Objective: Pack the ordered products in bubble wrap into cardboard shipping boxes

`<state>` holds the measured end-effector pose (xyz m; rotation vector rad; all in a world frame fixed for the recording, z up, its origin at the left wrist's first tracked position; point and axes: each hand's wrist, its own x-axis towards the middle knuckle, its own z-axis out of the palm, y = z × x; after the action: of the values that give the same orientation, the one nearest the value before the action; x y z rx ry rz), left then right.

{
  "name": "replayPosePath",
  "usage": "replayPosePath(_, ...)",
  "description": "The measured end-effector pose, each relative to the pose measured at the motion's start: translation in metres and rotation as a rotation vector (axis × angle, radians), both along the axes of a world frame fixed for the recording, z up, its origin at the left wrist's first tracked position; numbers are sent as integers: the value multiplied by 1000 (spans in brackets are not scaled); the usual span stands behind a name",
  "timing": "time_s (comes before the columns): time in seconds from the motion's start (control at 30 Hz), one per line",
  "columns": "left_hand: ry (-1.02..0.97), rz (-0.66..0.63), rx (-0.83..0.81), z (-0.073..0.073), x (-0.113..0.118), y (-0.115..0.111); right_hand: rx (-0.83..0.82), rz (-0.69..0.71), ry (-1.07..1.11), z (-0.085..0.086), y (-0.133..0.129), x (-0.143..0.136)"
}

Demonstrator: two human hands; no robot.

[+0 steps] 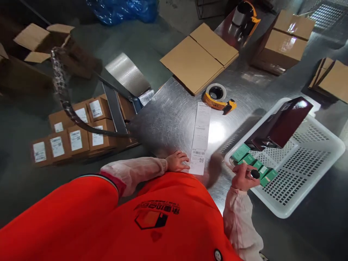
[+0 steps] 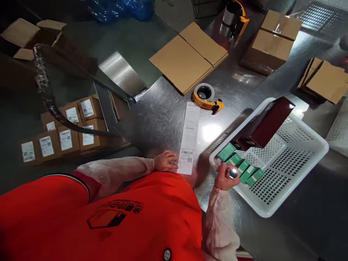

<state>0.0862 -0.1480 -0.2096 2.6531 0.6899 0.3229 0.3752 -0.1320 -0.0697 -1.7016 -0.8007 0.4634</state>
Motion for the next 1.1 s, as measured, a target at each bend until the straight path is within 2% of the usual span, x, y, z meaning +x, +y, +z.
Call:
replayPosePath(0.17,12,0,-35,1,0,1,29,-3,16,-2,2,1)
replayPosePath(0.33,5,-13,-22,4,0,2,4,24,100,8,5,6)
replayPosePath(0.4,9,-11,-25,4,0,2,-10,91,311,17,7,9)
replayPosePath(0.53,32,-4,-29,3,0,1,-107,315,954,39,6,3)
replayPosePath(0.63,11,-6,-13,3,-1,1,-205,382,1156,46,2,-10)
replayPosePath(0.87,32,-12,-55,5,0,2,-279,477,1255,32,-5,-35)
replayPosePath(1.1,-30,-1,-5,5,1,1,-286,499,1293,23,-9,-38)
